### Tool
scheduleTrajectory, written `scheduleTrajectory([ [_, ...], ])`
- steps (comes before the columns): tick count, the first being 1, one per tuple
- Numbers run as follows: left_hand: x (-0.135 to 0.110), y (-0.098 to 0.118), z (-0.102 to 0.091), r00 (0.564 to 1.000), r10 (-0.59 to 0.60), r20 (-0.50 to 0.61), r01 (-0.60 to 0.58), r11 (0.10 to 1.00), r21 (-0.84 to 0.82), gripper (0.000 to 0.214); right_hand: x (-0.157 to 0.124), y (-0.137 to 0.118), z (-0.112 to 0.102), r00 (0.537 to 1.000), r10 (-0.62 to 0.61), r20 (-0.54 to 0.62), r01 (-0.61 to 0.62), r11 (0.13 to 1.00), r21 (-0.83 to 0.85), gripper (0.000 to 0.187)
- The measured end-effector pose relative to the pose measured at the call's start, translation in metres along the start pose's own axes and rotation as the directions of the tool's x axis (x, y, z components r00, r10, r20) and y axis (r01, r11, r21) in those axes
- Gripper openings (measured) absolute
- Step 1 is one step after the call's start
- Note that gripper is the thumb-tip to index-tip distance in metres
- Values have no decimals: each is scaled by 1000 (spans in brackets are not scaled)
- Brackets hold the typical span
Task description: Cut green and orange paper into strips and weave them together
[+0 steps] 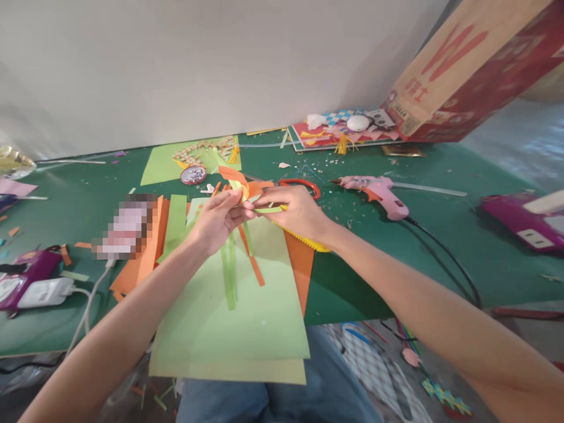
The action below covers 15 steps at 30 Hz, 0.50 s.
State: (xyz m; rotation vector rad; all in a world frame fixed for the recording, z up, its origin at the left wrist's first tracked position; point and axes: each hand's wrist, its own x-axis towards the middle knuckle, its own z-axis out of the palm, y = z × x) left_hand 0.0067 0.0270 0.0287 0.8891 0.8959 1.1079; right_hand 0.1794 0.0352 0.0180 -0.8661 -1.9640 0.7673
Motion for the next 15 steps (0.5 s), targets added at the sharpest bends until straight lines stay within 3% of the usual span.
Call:
scheduleTrajectory([
  [9,0,1,0,1000,6,-20,-7,999,-38,26,-1,-4,-4,998,-28,58,30,999,-37,24],
  [15,2,0,-1,999,15,-45,-17,999,-43,22,-2,-1,-1,999,-33,23,35,997,-72,19],
])
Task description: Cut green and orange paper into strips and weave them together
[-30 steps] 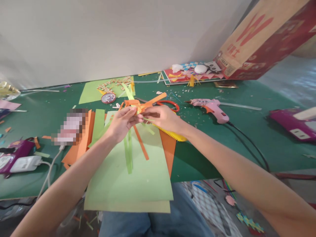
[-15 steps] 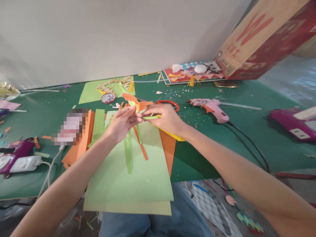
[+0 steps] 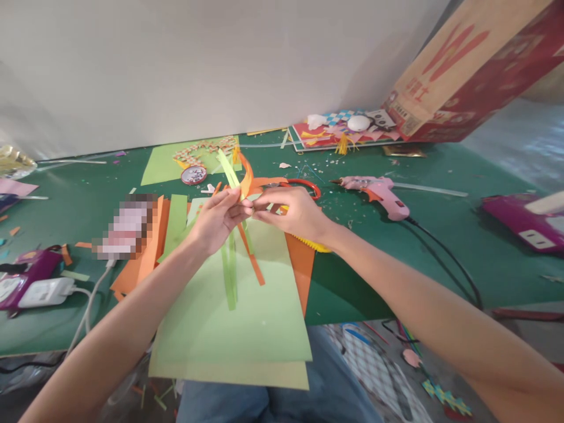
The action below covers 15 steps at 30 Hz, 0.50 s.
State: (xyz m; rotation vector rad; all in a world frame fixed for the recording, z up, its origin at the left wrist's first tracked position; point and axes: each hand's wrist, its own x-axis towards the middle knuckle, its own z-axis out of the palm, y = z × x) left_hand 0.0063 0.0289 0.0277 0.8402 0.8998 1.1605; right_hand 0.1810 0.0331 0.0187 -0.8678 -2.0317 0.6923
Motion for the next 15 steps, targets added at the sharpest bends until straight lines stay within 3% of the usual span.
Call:
scheduleTrajectory([
  [6,-1,2,2,999,-18,-29,19,1000,8,28,0,2,2,998,0,-70,-5,997,-71,19],
  [15,0,1,-1,996,5,-89,-5,1000,3,21,-1,-3,-2,994,33,-103,-32,999,8,11],
])
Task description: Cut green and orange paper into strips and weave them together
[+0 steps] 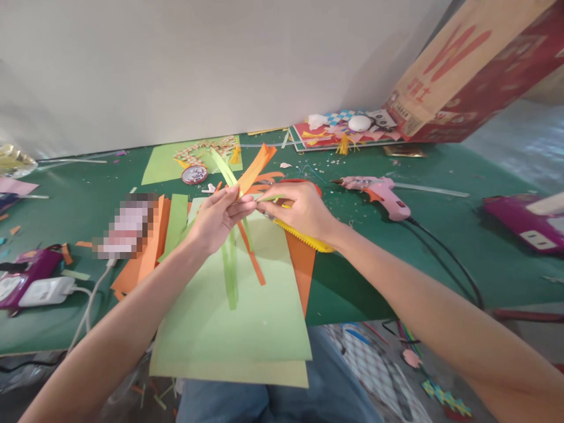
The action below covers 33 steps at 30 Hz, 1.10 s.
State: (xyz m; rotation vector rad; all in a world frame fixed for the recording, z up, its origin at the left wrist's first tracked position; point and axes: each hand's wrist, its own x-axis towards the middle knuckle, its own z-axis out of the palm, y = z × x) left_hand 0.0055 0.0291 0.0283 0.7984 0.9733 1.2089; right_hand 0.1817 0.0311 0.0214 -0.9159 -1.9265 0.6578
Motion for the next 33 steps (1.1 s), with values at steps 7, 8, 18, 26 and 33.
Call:
scheduleTrajectory([
  [7,0,2,1,998,22,-62,-25,999,-40,25,2,-1,-9,978,113,-176,-76,975,207,16],
  [8,0,3,2,996,30,-84,-34,999,-42,25,4,0,-11,971,124,-202,-78,972,222,16],
  [18,-1,-2,-2,985,162,-67,-151,978,144,17,11,9,-19,934,234,-268,-128,924,360,11],
  [26,-3,-3,0,974,224,-19,-210,939,272,17,12,4,-12,944,311,-113,-204,815,542,28],
  [33,2,-4,-3,967,242,-79,-215,943,255,18,11,2,-11,954,287,-84,-189,797,574,19],
])
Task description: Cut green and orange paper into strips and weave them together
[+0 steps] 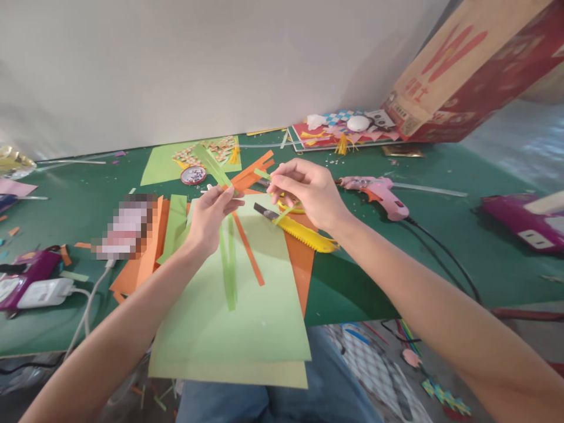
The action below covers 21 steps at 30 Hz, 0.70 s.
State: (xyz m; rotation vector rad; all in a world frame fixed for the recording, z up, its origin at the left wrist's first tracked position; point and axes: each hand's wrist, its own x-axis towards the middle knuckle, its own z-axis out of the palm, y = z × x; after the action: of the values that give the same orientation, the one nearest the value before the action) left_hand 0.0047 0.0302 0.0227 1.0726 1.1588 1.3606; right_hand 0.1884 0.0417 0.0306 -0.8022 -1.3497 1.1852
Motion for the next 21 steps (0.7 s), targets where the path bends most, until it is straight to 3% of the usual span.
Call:
scheduleTrajectory([
  [15,1,2,-1,997,-9,-80,2,996,-94,18,1,-3,1,974,195,-119,-206,974,-92,10],
  [21,1,2,-1,998,37,-47,-39,998,-56,21,-1,-5,4,951,300,-78,-309,938,-159,11],
])
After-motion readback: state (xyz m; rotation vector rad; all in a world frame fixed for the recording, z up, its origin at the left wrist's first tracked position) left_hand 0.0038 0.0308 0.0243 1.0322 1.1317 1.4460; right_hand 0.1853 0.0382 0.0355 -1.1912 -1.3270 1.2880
